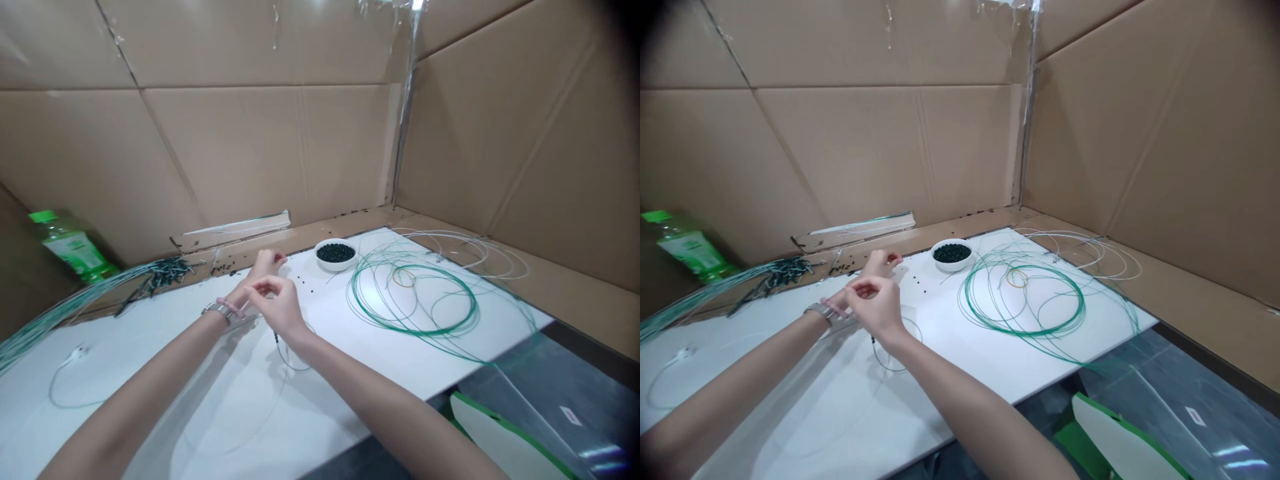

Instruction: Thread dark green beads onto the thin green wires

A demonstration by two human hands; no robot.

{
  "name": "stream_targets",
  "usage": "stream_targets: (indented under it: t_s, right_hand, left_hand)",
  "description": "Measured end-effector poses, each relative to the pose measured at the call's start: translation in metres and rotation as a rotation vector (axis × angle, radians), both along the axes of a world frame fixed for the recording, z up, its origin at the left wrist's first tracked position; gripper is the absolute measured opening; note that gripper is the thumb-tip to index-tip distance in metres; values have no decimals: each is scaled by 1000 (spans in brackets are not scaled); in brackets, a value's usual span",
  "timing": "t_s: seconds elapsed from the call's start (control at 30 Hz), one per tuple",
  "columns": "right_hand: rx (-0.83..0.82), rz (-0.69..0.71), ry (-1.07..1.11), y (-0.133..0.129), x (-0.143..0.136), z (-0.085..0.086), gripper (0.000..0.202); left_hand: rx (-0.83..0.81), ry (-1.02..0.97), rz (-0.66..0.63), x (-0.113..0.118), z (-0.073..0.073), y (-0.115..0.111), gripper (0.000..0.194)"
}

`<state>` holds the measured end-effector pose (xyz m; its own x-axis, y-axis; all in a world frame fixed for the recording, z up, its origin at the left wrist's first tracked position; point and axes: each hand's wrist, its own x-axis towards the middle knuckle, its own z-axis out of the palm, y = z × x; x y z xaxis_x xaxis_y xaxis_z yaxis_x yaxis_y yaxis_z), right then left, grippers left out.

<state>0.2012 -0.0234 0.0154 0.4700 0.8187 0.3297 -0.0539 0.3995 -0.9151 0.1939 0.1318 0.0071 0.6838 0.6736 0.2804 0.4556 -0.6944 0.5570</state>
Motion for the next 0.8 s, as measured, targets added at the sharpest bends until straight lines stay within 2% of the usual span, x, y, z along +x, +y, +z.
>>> stream_targets:
  t_s: [0.1, 0.17, 0.23, 0.33, 0.43, 0.57, 0.8]
  right_hand:
    - [11, -29, -66, -2, 1, 0, 12]
    - [3, -19, -83, -3, 1, -2, 11]
    - [-11, 3, -94, -4, -1, -4, 11]
    - [-49, 40, -147, -9, -7, -7, 10]
    - [-109, 80, -243, -18, -14, -7, 10]
    - [-151, 164, -292, -29, -22, -6, 8]
    - [-147, 188, -351, -34, -27, -4, 4]
  left_hand:
    - [-71, -113, 19, -44, 19, -18, 21]
    - [-133, -172, 10, -75, 25, -38, 27]
    - [-230, -249, -7, -102, 26, -61, 33]
    - [-457, -447, -9, -131, 19, -93, 32]
    - [-540, -588, 40, -146, 7, -112, 26]
    - [-561, -707, 86, -155, -4, -120, 19]
    - [-635, -774, 64, -158, -6, -127, 14]
